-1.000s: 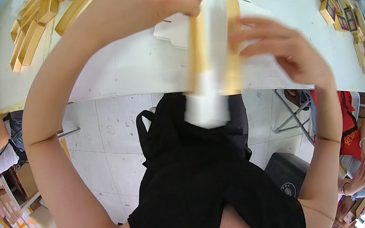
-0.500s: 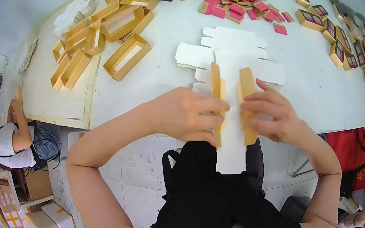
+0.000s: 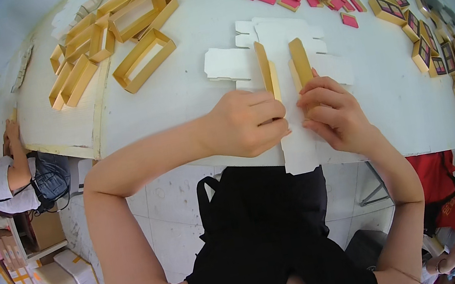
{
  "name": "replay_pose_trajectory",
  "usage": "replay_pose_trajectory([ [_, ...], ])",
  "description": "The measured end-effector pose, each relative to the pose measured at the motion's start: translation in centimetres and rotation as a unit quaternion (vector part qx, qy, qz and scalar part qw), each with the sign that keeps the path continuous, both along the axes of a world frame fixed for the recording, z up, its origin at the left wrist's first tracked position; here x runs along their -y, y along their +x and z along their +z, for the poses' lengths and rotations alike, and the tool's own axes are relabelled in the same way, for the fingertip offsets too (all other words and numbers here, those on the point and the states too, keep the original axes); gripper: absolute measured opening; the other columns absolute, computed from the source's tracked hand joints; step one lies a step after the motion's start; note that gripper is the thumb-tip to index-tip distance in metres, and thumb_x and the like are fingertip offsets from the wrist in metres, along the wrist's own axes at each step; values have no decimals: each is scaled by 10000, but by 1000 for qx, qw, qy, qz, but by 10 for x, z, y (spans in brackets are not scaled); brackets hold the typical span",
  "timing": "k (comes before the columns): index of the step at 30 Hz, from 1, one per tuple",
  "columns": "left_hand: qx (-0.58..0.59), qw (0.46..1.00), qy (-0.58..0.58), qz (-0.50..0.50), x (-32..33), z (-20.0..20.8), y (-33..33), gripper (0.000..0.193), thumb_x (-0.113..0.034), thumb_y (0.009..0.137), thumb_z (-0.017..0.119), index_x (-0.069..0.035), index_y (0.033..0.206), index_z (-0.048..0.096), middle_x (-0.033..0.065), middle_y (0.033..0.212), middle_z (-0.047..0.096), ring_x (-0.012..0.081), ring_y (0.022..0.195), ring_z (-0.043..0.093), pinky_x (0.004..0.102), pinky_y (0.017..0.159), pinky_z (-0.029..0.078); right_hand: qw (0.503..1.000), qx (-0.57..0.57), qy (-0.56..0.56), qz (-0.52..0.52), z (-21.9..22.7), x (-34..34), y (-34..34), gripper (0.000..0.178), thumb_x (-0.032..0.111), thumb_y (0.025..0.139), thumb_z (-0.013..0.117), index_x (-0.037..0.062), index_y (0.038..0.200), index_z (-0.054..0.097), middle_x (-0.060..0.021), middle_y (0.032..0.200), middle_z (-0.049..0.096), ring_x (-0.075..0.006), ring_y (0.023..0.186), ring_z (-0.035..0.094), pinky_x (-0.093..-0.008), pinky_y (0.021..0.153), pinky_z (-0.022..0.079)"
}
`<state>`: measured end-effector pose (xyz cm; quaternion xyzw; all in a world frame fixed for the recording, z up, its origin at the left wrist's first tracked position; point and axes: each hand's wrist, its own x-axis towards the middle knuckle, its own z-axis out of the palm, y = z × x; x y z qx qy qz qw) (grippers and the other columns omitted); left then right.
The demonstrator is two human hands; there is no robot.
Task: The person assembles small rectangular boxes from flat cardboard pieces and places them on a table. They fold the cardboard along pre-cut lines to form box shapes and stack them. The workspace contains stacks of flat cardboard and finished boxes.
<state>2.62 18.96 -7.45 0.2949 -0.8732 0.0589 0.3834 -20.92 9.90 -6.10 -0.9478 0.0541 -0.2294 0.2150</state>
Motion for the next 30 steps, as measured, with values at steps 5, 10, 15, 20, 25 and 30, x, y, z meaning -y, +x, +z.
replay_pose_trajectory([
  [5, -17, 997, -35, 71, 0, -11, -10, 226, -40, 691, 788, -37, 905, 714, 45, 826, 636, 188, 631, 593, 273, 501, 477, 993, 87, -77, -33, -9, -7, 12, 173, 46, 769, 771, 2, 809, 609, -146, 991, 680, -344, 987, 677, -537, 1026, 529],
  [10, 50, 999, -10, -20, -3, 0, 5, 348, -193, 778, 791, -9, 1062, 706, 100, 953, 670, 233, 736, 654, 276, 572, 530, 974, 100, -202, 10, -10, -6, 4, 166, 59, 774, 735, -30, 873, 636, -167, 1055, 708, -347, 1017, 701, -493, 956, 582],
  [15, 100, 990, 78, -55, -4, 13, 18, 519, -384, 827, 743, 5, 1165, 677, 136, 1079, 660, 260, 794, 676, 293, 607, 552, 991, 65, -113, 23, -11, -1, -10, 302, -92, 747, 645, -33, 1039, 695, -191, 1196, 693, -376, 1171, 655, -449, 970, 574],
  [20, 85, 995, -22, 42, -13, -6, -3, 320, -197, 857, 757, -6, 1106, 696, 102, 983, 667, 244, 758, 665, 274, 614, 556, 999, 24, -11, 28, 1, -1, -13, 510, -186, 698, 559, -26, 1169, 673, -206, 1316, 637, -394, 1286, 578, -425, 1009, 543],
  [25, -104, 964, 200, 141, -13, 10, -13, 89, -37, 883, 683, -6, 967, 676, 81, 913, 660, 175, 742, 677, 245, 619, 570, 938, 56, 340, -20, 9, -7, -10, 680, -220, 751, 512, 22, 1385, 545, -215, 1525, 457, -408, 1395, 470, -461, 1047, 514],
  [30, -261, 847, 430, 173, -4, 27, -22, 146, -35, 910, 668, -11, 1050, 634, 60, 934, 637, 126, 729, 685, 221, 611, 574, 986, 128, 62, -91, 0, -14, 9, 426, -66, 797, 677, 17, 1213, 629, -170, 1336, 557, -323, 1241, 584, -366, 949, 592],
])
